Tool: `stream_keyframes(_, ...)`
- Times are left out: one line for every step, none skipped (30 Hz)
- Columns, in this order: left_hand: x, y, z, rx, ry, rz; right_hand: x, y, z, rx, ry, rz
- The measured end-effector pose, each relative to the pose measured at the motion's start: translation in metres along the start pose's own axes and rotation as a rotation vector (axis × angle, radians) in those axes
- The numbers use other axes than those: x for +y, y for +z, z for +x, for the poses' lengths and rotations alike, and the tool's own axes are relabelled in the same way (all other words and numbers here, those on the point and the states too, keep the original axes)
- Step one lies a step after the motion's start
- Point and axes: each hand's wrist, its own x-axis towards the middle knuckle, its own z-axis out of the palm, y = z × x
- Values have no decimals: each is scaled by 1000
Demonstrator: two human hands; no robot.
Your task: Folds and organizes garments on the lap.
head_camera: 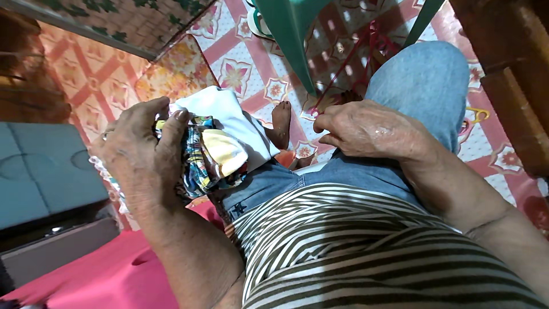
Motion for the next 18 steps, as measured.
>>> stream_keyframes(0,0,0,1,0,3,0,0,0,1,0,-1)
stream_keyframes(-1,0,1,2,1,7,0,0,0,-2,4,0)
stream_keyframes(-1,0,1,-1,1,10,0,0,0,-2,4,2)
stream_keyframes(-1,-1,1,-4,1,10,0,0,0,2,1,7)
stream_keyframes(-1,-1,1,-7,-1,10,1,0,0,5,-3,8)
stream_keyframes(-1,-1,2,-13,-3,8,1,0,0,8,-6,6)
stream_keyframes(-2,0,2,-15,-3,7,1,0,0,6,-7,3)
stream_keyframes(-4,0,2,-11,3,4,1,-1,-1,3,-6,4)
stream_keyframes(-5,1,2,-6,5,4,0,-1,0,0,-4,7)
stream_keyframes(-5,1,2,-5,4,5,0,0,0,2,-6,6)
stream_keyframes(-4,0,2,-5,3,8,0,-1,0,2,-6,5)
stream_keyframes(-3,0,2,-6,5,7,0,-1,0,-3,-2,5)
stream_keyframes(-2,-1,2,-7,8,9,-1,-2,0,-8,4,3)
stream_keyframes(-1,-1,2,-11,8,15,-1,-3,0,-9,8,4)
stream_keyframes(-2,-1,2,-12,10,18,-1,-3,0,-9,9,5)
stream_keyframes(-2,-1,2,-11,12,19,-1,-3,0,-9,8,3)
stream_keyframes(-2,-1,2,-11,12,20,-1,-3,-1,-7,7,3)
stream_keyframes(-1,-1,2,-10,10,19,-1,-3,-1,-8,8,2)
